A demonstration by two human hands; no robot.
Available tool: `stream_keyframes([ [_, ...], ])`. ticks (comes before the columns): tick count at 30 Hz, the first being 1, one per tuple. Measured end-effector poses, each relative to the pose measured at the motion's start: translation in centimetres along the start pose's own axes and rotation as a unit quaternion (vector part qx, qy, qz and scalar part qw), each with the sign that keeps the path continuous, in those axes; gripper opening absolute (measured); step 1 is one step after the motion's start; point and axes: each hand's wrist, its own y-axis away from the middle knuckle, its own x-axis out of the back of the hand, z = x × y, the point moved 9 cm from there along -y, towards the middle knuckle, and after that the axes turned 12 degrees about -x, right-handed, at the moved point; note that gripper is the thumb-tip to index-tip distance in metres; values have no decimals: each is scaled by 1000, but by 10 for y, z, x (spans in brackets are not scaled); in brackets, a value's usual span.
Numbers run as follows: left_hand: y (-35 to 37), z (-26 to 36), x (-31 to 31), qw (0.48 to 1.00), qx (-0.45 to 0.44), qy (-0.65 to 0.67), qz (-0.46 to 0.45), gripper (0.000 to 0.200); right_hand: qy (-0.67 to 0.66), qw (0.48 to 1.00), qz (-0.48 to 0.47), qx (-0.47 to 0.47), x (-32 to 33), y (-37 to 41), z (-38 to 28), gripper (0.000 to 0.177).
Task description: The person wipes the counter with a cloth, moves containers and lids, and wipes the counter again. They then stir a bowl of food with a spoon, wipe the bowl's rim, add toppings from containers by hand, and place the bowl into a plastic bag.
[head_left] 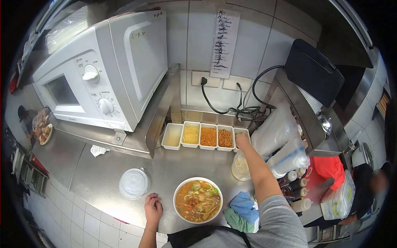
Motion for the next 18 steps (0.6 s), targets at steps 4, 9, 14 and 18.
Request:
stream_keyframes([
  [4, -1, 2, 0, 1000, 12, 4, 0, 15, -21, 999, 32, -4, -4, -6, 11, 15],
  [9, -1, 3, 1, 1000, 14, 6, -1, 14, -124, 992, 23, -12, 29, -14, 34, 10],
  [14, -1, 3, 0, 1000, -1, 0, 1, 14, -537, 789, -211, -210, 55, 13, 49, 17],
  [18, 0, 3, 2, 1000, -21, -12, 4, 13, -635, 667, -357, -157, 89, 72, -18, 23],
])
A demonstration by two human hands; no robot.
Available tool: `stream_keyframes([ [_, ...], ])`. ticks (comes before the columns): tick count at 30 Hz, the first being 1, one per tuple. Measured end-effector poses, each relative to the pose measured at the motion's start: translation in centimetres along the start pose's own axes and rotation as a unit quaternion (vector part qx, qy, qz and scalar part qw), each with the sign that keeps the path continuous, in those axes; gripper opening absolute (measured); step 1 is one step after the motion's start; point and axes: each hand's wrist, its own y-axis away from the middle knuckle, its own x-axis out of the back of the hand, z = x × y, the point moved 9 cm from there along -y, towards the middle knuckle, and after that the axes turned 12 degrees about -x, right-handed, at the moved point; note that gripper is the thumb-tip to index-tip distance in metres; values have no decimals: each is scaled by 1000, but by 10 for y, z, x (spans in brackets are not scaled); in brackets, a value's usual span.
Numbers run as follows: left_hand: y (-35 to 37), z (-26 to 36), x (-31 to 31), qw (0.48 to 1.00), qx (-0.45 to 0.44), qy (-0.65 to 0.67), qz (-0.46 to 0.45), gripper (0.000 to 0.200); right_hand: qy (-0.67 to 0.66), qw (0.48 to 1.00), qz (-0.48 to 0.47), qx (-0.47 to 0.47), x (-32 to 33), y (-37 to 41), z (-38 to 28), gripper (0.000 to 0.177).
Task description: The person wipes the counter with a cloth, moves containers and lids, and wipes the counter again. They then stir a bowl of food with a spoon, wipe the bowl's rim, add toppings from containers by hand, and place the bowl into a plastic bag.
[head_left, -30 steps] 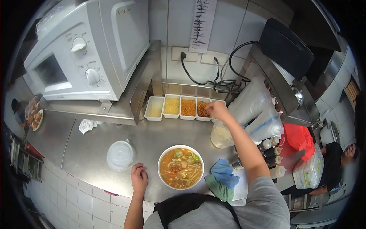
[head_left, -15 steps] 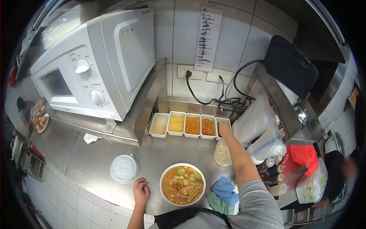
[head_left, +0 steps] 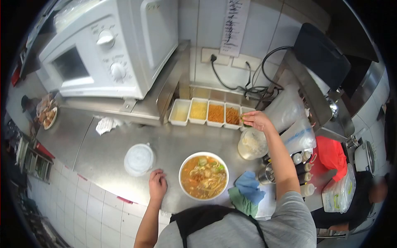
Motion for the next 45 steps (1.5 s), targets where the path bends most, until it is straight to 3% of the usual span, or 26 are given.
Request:
stream_keyframes([
  [3, 0, 1, 1, 1000, -11, 6, 4, 13, 130, 982, -129, -44, -106, 63, 25, 25],
  [5, 3, -4, -1, 1000, -2, 23, 3, 14, 265, 951, -146, -62, -152, 86, 57, 24],
  [7, 4, -3, 0, 999, 3, 35, 5, 15, 386, 909, -156, -12, -195, 107, 75, 23],
  [8, 4, -2, 0, 999, 5, 37, 5, 14, 465, 873, -136, 59, -211, 114, 78, 23],
  [10, 3, -2, 2, 999, 8, 41, 6, 14, 605, 766, -88, 200, -239, 129, 81, 23],
  [13, 5, -4, 2, 999, 6, 37, 6, 15, 600, 776, -73, 178, -249, 148, 77, 20],
  [16, 6, -4, 3, 999, -2, 34, 5, 14, 584, 789, 14, 192, -246, 168, 48, 15],
  [19, 6, -5, 3, 999, 9, 47, 2, 14, 526, 790, 64, 307, -249, 191, 27, 13],
  [22, 6, -4, 2, 999, 4, 49, 5, 15, 484, 777, 57, 398, -253, 187, 49, 12],
  [25, 8, -7, 2, 999, -1, 50, 7, 16, 594, 729, 16, 339, -256, 168, 76, 11],
  [28, 8, -7, 1, 999, -18, 43, 14, 16, 517, 747, 52, 415, -254, 198, 28, 10],
  [31, 7, -4, 3, 999, -22, 40, 17, 16, 455, 798, 120, 377, -247, 219, -7, 12],
  [34, 8, -4, 3, 999, -31, 32, 23, 15, 495, 778, 22, 387, -258, 190, 35, 13],
  [37, 5, -5, 4, 999, -24, 34, 18, 15, 630, 736, 7, 247, -244, 153, 84, 12],
  [40, 8, -6, 1, 999, -1, 50, 8, 15, 504, 782, 90, 356, -249, 208, 11, 13],
  [43, 8, -8, -1, 999, 3, 52, 0, 16, 491, 741, 95, 447, -253, 223, 3, 15],
  [45, 9, -9, -1, 998, 11, 58, -10, 17, 536, 732, -1, 421, -252, 205, 48, 18],
])
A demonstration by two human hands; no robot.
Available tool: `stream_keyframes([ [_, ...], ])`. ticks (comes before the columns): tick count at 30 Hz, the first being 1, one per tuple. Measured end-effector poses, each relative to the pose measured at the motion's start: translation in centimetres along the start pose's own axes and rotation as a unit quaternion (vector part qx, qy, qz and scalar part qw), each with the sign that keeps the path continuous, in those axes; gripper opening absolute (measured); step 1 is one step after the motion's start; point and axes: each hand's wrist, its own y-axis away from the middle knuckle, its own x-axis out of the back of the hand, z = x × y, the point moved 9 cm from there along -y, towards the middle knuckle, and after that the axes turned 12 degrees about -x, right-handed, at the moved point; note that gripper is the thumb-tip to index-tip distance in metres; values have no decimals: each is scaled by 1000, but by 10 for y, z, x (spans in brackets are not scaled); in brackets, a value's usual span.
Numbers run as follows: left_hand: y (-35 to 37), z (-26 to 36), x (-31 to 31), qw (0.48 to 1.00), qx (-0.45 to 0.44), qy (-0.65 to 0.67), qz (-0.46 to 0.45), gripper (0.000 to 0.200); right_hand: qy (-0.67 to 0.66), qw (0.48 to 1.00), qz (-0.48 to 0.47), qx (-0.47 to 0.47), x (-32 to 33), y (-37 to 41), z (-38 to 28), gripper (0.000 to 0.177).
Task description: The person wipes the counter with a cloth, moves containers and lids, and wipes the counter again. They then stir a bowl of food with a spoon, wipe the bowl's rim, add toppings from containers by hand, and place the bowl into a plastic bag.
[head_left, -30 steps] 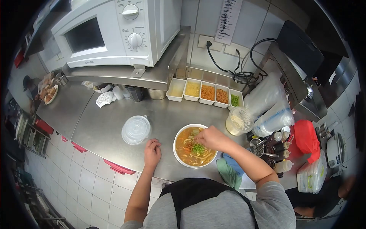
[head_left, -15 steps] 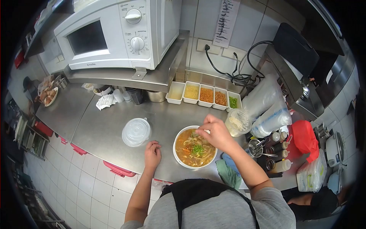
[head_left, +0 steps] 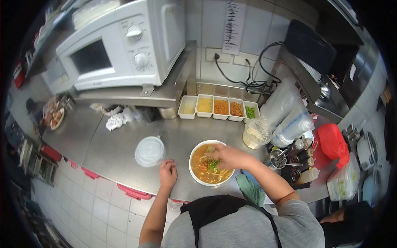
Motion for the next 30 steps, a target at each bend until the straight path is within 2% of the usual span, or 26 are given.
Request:
stream_keyframes([
  [1, 0, -2, 2, 1000, 1, 6, 6, 17, 0, 999, -46, 16, -16, 11, 6, 20],
  [3, -7, -6, 1, 999, 2, 25, 19, 16, -181, 970, -26, -159, 8, 24, 34, 22],
  [4, -13, -20, -8, 990, 80, 111, 17, 16, -274, 930, -18, -242, 12, 37, 50, 23],
  [6, -5, -43, -34, 931, 247, 267, 4, 19, -145, 898, -66, -410, 8, 77, 91, 31],
  [8, -17, -31, -55, 892, 320, 315, -56, 33, -209, 803, -251, -498, -67, 137, 128, 33],
  [10, -26, -23, -82, 835, 380, 385, -105, 44, -409, 713, -178, -541, -129, 173, 134, 36],
  [11, -27, -21, -97, 798, 405, 429, -124, 47, -501, 654, -136, -550, -151, 185, 133, 38],
  [14, -29, -4, -134, 688, 450, 525, -221, 50, -683, 493, 140, -520, -169, 169, 119, 45],
  [15, -26, 4, -141, 650, 458, 547, -260, 50, -693, 466, 158, -527, -171, 159, 108, 47],
  [17, -25, 17, -138, 633, 476, 549, -267, 50, -712, 410, 201, -533, -148, 136, 82, 50],
  [20, -24, 20, -142, 625, 478, 550, -280, 47, -808, 371, 130, -439, -167, 119, 94, 47],
  [21, -20, 17, -143, 625, 474, 551, -285, 46, -826, 341, 144, -425, -165, 118, 88, 46],
  [24, -16, 10, -151, 642, 439, 569, -266, 39, -842, 322, 159, -402, -153, 113, 74, 45],
  [27, -12, 29, -136, 639, 441, 574, -260, 38, -817, 332, 190, -431, -157, 130, 77, 45],
  [29, -14, 65, -119, 636, 417, 571, -308, 41, -811, 342, 198, -432, -159, 147, 79, 45],
  [30, -9, 74, -115, 625, 416, 586, -304, 41, -815, 343, 195, -424, -158, 155, 77, 45],
])
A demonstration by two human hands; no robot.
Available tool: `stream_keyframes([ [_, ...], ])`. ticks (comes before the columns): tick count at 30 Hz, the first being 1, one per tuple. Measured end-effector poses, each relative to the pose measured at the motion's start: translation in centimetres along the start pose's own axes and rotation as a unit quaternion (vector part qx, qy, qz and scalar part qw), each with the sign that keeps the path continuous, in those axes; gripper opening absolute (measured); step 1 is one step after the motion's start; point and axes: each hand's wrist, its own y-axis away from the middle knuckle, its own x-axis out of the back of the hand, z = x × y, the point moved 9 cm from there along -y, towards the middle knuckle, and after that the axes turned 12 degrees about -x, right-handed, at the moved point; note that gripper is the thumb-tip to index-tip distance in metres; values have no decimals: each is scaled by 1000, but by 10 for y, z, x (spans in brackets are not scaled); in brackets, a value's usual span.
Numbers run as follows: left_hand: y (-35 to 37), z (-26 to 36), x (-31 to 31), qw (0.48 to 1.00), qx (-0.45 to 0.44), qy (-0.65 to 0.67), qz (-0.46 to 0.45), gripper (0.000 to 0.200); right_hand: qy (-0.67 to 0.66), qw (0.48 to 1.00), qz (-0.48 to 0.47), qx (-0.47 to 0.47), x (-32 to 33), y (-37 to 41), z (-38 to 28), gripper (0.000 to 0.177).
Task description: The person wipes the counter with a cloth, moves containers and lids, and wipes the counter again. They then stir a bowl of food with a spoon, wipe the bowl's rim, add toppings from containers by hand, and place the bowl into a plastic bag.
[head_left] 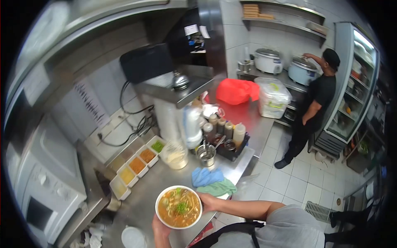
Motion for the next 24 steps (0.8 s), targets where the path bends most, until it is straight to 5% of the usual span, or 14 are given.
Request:
stream_keyframes([
  [5, 29, -39, -95, 995, 59, 36, -75, 44, -33, 991, 125, 35, 8, 145, -28, 40],
  [8, 41, -85, -126, 995, 101, -27, 10, 41, 6, 992, 105, 66, 54, 186, -49, 41],
  [9, 45, -102, -149, 992, 116, -33, 27, 44, 4, 983, 183, 16, 69, 228, -47, 42],
  [14, 38, -208, -261, 985, 137, 12, -106, 47, 39, 983, 149, 99, 174, 306, -83, 54],
  [16, 31, -242, -311, 975, 144, 25, -167, 45, -4, 963, 246, 107, 223, 345, -95, 43],
  [24, -19, -365, -429, 947, 235, 3, -218, 47, -36, 937, 310, 160, 336, 430, -161, 46],
])
